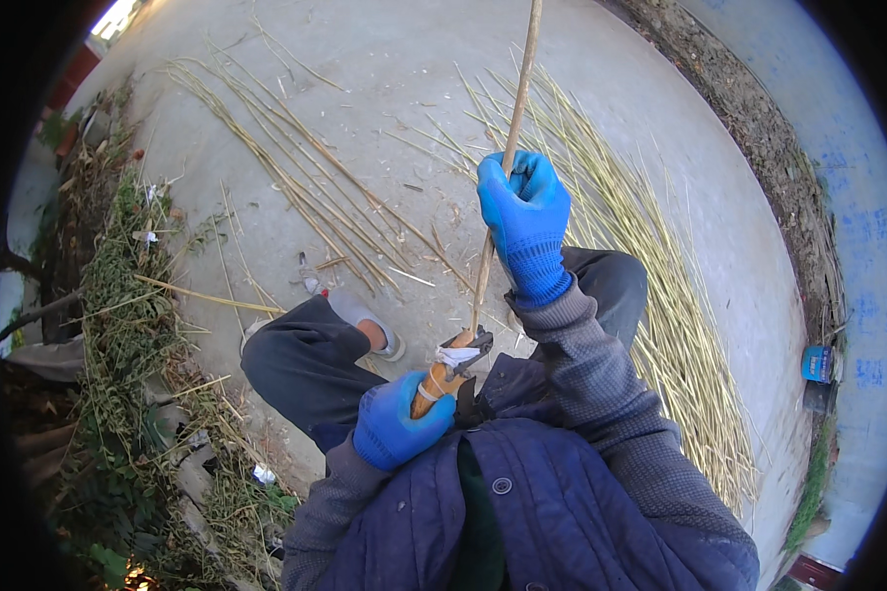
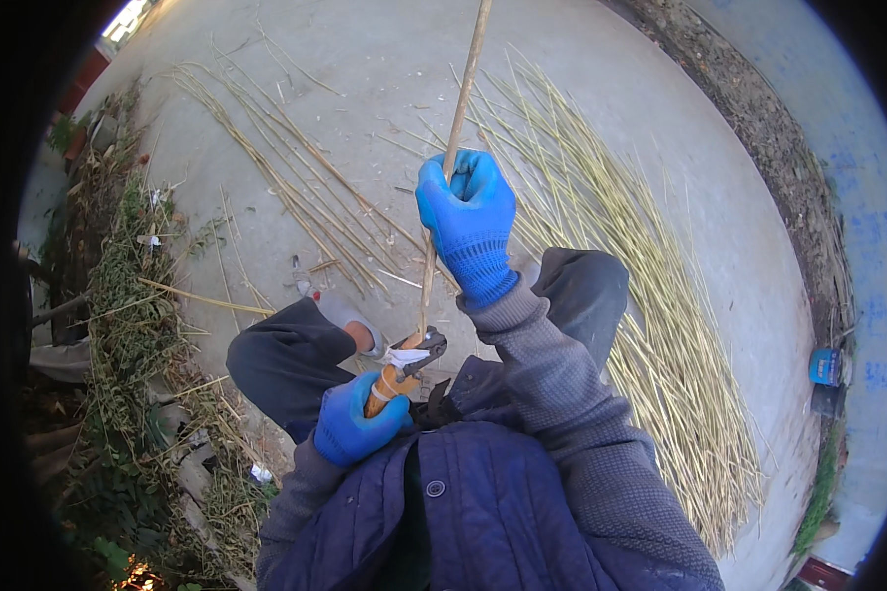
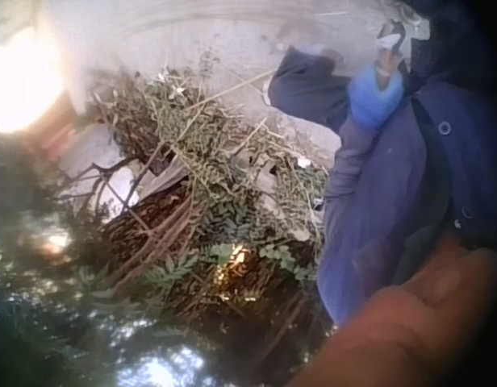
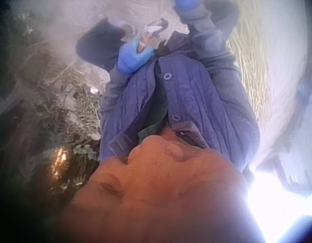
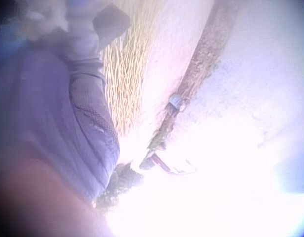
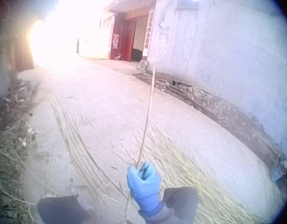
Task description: The person sits on the ground and uses pruning shears to trim small branches off long, thin sticks. They handle each stick one at a time, cutting off protrusions and placing the trimmed sticks into a pile on the ground.
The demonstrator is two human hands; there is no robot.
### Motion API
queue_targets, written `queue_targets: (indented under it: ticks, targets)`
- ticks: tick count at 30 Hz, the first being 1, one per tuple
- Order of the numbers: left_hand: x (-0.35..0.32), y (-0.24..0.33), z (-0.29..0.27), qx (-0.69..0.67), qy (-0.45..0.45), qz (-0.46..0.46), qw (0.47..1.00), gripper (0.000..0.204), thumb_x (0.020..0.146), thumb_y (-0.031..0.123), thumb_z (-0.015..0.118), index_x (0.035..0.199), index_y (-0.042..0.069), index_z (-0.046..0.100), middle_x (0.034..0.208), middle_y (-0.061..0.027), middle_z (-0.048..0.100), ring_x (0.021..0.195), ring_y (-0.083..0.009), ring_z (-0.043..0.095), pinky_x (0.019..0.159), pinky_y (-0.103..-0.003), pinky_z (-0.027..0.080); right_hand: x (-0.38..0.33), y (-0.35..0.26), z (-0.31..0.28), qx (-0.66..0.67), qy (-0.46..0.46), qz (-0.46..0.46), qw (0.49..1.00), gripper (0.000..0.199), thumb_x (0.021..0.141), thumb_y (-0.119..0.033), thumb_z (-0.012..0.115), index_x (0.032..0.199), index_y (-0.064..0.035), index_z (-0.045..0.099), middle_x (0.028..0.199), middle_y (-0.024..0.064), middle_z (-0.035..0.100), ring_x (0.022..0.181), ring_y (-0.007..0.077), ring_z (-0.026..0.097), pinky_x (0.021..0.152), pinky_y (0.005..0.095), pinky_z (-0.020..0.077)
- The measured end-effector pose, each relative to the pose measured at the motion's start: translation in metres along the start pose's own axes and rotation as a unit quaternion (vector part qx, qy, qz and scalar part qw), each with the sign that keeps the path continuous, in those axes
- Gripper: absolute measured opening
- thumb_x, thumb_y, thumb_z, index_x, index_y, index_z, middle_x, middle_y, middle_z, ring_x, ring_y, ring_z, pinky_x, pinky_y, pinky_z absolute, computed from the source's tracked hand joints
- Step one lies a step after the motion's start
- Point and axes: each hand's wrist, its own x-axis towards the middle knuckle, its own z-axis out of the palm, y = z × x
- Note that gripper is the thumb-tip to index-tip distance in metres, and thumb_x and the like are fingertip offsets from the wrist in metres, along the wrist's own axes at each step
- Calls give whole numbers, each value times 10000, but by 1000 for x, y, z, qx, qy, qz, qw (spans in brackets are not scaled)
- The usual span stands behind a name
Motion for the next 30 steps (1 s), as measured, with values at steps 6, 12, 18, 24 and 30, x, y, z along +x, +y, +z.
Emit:
queue_targets:
  ticks: [6, 12, 18, 24, 30]
  targets:
    - [3, 3, -9, 15, 3, -3, 1000, 272, 795, 219, 751, 935, 4, 662, 741, -177, 663, 674, -310, 693, 592, -369, 523, -26, 10, -5, -31, -27, 29, 999, 171, 869, -142, 686, 915, -25, 570, 608, 4, 553, 508, 64, 545, 466, 230, 446]
    - [-2, 3, -6, 64, -27, 46, 997, 313, 785, 257, 743, 974, 16, 680, 740, -186, 656, 677, -332, 683, 597, -381, 521, -45, 18, -27, -45, -42, 36, 997, 166, 885, -134, 674, 920, -19, 560, 632, 7, 558, 521, 64, 554, 475, 225, 451]
    - [-7, 3, -1, 98, -33, 40, 994, 325, 783, 276, 739, 984, 27, 684, 735, -193, 651, 673, -339, 678, 597, -383, 522, 6, -8, -32, 198, -204, 116, 952, 467, 1000, -298, 539, 1285, 68, 493, 968, 106, 668, 820, 147, 636, 907, 338, 536]
    - [-8, 10, -2, 81, -41, 32, 995, 344, 795, 277, 730, 1017, 21, 669, 744, -188, 658, 675, -343, 677, 604, -394, 524, 75, -19, -8, 182, -161, 102, 965, 440, 1033, -337, 408, 1175, 56, 548, 677, -3, 496, 501, 83, 421, 681, 288, 574]
    - [-8, 14, -11, 108, -73, 3, 991, 347, 807, 282, 718, 1019, 15, 654, 768, -193, 664, 689, -350, 680, 617, -398, 527, 67, -14, -1, 126, -105, 108, 981, 408, 1044, -352, 417, 1125, 27, 543, 635, -50, 364, 487, 55, 331, 625, 280, 549]
